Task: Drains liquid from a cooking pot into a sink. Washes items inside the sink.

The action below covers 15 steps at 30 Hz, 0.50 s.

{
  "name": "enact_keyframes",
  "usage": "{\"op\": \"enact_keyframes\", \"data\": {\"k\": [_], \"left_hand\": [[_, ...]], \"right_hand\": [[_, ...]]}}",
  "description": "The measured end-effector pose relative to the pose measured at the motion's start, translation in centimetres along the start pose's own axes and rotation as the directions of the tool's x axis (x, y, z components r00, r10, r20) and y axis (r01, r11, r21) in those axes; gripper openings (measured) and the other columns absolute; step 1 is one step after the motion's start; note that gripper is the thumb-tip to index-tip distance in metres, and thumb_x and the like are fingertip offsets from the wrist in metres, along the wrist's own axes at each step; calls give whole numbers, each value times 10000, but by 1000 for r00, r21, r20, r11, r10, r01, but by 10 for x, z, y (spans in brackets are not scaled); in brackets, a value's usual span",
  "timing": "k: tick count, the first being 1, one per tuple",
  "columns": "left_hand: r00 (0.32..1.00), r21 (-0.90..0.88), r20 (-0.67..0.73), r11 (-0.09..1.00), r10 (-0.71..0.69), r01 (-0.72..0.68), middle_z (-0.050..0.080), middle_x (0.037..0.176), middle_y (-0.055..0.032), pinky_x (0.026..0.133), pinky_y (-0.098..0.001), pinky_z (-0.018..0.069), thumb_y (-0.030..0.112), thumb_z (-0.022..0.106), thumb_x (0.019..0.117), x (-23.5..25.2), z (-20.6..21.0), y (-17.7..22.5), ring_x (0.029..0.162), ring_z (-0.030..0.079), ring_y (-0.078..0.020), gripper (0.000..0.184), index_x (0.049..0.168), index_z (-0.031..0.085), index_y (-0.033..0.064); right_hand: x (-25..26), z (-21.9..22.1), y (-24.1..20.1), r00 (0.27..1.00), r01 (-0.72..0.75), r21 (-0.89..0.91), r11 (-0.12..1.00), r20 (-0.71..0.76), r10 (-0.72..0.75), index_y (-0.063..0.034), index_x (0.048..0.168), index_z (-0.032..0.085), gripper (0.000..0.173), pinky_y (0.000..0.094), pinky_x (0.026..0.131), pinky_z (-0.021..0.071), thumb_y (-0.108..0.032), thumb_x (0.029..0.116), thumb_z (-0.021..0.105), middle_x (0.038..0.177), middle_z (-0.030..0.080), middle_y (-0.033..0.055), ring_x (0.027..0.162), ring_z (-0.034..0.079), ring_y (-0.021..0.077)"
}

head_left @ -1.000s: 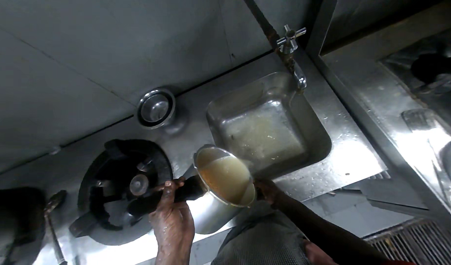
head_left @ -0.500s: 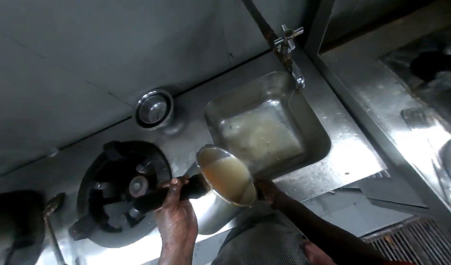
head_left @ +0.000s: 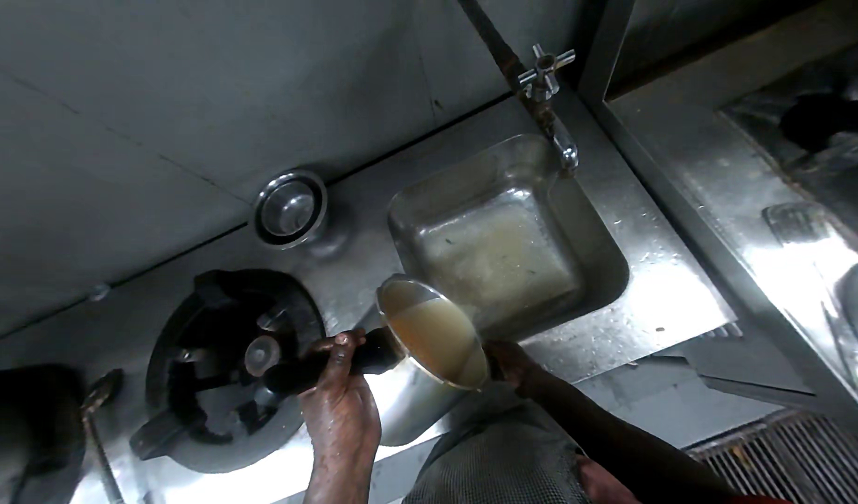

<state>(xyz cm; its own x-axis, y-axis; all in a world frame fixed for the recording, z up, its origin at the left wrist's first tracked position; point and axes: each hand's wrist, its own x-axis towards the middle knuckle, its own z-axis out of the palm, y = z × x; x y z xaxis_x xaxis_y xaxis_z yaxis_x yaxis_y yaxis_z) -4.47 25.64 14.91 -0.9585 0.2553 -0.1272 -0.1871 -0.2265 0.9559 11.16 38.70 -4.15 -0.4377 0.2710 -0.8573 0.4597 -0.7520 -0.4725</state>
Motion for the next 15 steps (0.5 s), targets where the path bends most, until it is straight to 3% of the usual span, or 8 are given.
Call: {"op": "enact_keyframes", "data": {"k": [15], "left_hand": [[1000,39,12,999,-3,2,693,916,-54,903,-372,587,-25,532,1004,1,8,-3,934,696,-187,141,970,602,92]], "right_hand": [[4,-3,0,1000,9,24,1000,17,-10,-15,1221,606,266,307,638,543,-223,1099,495,892,620,90,704,610,148]]}}
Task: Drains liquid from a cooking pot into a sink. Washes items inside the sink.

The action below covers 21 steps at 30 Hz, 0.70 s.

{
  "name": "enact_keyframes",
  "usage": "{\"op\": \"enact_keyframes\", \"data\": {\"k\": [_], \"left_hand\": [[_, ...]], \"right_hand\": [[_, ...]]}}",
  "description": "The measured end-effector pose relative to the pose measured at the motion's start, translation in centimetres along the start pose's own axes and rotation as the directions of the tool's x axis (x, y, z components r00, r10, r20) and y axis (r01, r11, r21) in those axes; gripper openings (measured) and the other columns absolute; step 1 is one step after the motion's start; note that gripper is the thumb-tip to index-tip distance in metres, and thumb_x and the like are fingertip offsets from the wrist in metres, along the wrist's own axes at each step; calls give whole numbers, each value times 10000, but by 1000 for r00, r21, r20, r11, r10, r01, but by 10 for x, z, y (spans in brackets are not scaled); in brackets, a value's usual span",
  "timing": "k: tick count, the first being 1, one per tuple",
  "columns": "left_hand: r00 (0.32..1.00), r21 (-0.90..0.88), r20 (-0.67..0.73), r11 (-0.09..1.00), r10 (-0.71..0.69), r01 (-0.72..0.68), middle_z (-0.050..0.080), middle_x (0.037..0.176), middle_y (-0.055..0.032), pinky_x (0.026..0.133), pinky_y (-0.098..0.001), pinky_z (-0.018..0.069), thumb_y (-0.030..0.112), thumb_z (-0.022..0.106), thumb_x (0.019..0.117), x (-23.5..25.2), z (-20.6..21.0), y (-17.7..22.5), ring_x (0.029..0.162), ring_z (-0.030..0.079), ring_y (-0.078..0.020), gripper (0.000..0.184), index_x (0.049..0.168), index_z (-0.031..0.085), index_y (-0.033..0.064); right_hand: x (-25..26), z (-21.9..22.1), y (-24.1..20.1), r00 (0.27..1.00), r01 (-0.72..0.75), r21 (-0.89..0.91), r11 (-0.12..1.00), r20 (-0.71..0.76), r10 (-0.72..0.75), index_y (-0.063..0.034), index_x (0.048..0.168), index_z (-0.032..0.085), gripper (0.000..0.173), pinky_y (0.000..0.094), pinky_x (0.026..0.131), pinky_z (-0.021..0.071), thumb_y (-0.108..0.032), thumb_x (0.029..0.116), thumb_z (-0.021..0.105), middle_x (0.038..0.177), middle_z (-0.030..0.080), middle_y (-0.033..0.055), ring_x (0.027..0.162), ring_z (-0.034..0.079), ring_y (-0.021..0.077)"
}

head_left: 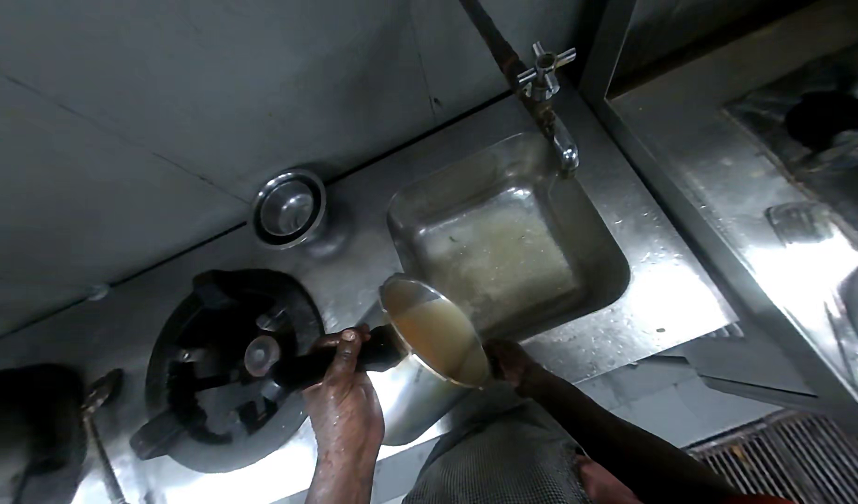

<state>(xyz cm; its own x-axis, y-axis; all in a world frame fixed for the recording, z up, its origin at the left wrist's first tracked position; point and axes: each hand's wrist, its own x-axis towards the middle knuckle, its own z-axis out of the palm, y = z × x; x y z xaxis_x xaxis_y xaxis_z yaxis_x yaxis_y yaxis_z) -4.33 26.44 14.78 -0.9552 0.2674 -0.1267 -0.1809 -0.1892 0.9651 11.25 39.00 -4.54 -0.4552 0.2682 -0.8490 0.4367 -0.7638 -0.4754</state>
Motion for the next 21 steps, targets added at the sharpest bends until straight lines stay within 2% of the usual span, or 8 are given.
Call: {"op": "enact_keyframes", "data": {"k": [5,11,21], "left_hand": [[1000,9,5,1000,1,-1,697,904,-56,903,-373,584,-29,530,1002,0,3,-1,926,696,-191,159,938,614,90],[1000,11,-9,1000,-9,9,700,912,-59,894,-361,587,-33,549,996,-3,8,-1,927,698,-183,137,971,606,90],[1000,33,12,999,0,0,705,914,-59,891,-372,591,-36,571,984,-8,17,-3,918,701,-190,138,955,617,91]], "right_hand": [[-2,-1,-2,1000,0,-31,1000,-2,0,-12,1229,603,271,309,648,538,-222,1098,494,907,615,94,723,606,151],[-1,-3,-2,1000,-14,-63,998,1,14,-12,1239,601,278,300,645,528,-227,1099,495,904,612,91,714,593,142],[3,-9,2,999,-29,9,1000,28,28,-22,1186,602,233,274,590,521,-212,1092,506,838,605,62,660,590,122]]}}
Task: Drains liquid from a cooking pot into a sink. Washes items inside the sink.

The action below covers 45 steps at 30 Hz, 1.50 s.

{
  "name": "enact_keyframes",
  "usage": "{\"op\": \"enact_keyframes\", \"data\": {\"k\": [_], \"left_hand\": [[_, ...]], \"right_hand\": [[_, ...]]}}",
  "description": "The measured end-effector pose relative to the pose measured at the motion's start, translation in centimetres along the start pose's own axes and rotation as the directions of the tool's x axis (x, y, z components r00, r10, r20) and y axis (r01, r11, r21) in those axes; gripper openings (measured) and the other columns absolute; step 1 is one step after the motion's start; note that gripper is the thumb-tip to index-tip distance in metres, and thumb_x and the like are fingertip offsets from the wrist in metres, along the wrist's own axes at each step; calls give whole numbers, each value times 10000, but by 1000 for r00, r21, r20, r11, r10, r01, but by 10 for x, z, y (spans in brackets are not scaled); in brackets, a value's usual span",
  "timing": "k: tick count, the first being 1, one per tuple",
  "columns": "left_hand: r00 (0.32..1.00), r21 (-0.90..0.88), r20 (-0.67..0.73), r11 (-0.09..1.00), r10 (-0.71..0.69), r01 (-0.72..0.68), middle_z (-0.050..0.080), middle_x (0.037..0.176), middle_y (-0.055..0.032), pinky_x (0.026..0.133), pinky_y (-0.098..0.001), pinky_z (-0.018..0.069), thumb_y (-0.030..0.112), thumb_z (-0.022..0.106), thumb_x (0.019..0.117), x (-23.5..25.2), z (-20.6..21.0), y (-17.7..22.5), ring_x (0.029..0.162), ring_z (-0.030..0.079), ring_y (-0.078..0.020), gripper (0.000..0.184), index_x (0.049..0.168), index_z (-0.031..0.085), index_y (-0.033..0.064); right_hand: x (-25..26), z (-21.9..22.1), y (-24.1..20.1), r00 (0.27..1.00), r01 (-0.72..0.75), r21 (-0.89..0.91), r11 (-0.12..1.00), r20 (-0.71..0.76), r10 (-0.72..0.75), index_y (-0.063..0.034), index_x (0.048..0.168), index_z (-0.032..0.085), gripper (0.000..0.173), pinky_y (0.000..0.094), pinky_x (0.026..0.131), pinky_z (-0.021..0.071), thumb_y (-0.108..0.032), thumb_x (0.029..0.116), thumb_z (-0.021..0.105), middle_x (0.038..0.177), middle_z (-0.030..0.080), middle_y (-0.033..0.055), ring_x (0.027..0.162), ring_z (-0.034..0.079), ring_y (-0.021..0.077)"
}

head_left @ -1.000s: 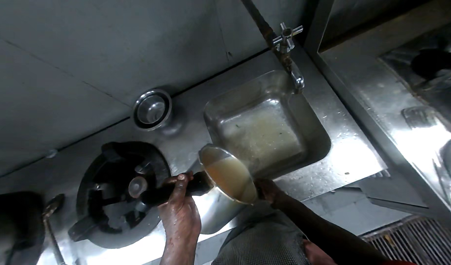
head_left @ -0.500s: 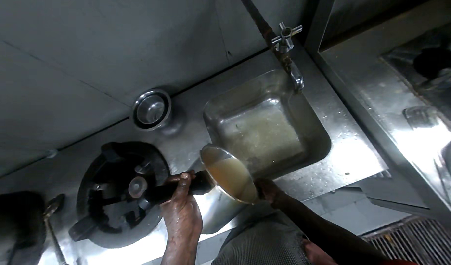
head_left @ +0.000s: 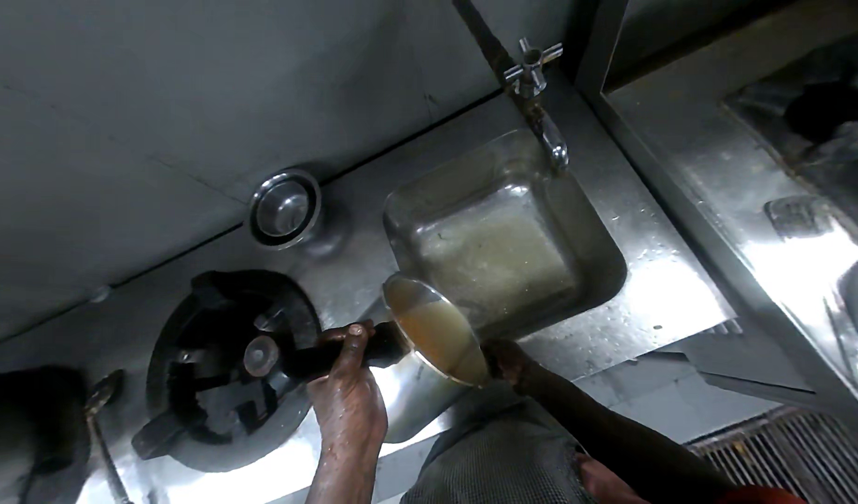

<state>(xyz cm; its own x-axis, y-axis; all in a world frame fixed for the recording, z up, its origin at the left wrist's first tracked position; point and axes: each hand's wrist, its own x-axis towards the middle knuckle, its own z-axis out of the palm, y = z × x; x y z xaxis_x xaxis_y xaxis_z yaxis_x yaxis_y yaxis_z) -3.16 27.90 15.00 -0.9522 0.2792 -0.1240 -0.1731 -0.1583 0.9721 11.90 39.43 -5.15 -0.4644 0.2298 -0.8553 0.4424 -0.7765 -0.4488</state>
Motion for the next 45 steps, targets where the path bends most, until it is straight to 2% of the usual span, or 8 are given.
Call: {"op": "enact_keyframes", "data": {"k": [5,18,24,28,33,37,40,45], "left_hand": [[1000,26,10,1000,9,-10,697,905,-32,898,-361,587,-18,570,993,1,5,-2,912,696,-173,134,964,614,105],[1000,38,23,999,18,-19,694,890,-29,882,-351,593,-20,555,999,0,16,-6,900,699,-169,151,941,609,109],[1000,28,-12,999,17,-17,688,884,-28,870,-348,595,-39,560,989,-1,23,-9,891,697,-164,159,943,601,108],[1000,39,-15,999,14,-13,696,891,-31,863,-339,594,-40,572,978,-3,28,-11,889,697,-159,152,951,618,103],[998,40,-61,999,7,-5,706,893,-36,863,-339,595,-35,591,973,-6,33,-12,883,700,-159,137,938,634,90],[997,53,-78,998,-19,23,699,935,-41,887,-352,589,-13,594,988,-11,35,-11,913,692,-161,107,1010,616,90],[998,58,-59,998,4,-1,709,909,-37,873,-346,591,-21,605,973,-14,35,-12,891,695,-157,123,958,645,95],[999,53,-33,999,-2,4,708,913,-35,862,-334,587,-16,610,972,-17,28,-11,887,691,-147,131,944,644,108]], "right_hand": [[-4,-2,0,999,24,-15,1000,26,-23,-26,1150,607,214,247,572,503,-203,1093,499,792,575,30,631,563,94],[4,-7,-1,999,-35,-16,999,36,35,-11,1169,603,230,297,619,536,-198,1097,490,852,597,71,681,593,142],[11,-13,-1,997,-33,-34,999,65,35,-26,1110,600,221,269,558,507,-215,1100,485,775,569,43,608,558,116],[16,-17,-2,995,-49,-53,997,85,54,-15,1094,611,214,290,603,535,-197,1092,499,807,597,58,660,592,135],[9,-21,-9,990,-37,-96,995,133,50,-23,1164,611,220,295,642,543,-193,1095,490,876,617,64,722,612,136],[5,-23,-13,985,-54,-129,990,157,74,-16,1128,610,238,287,644,552,-211,1098,478,850,620,54,698,618,128],[13,-24,-10,984,-88,-121,989,146,106,-16,1144,618,252,296,659,550,-231,1092,497,871,628,61,722,620,136],[8,-18,-11,988,-104,-55,993,110,110,-19,1145,597,219,301,625,543,-202,1088,493,845,610,64,691,606,143]]}}
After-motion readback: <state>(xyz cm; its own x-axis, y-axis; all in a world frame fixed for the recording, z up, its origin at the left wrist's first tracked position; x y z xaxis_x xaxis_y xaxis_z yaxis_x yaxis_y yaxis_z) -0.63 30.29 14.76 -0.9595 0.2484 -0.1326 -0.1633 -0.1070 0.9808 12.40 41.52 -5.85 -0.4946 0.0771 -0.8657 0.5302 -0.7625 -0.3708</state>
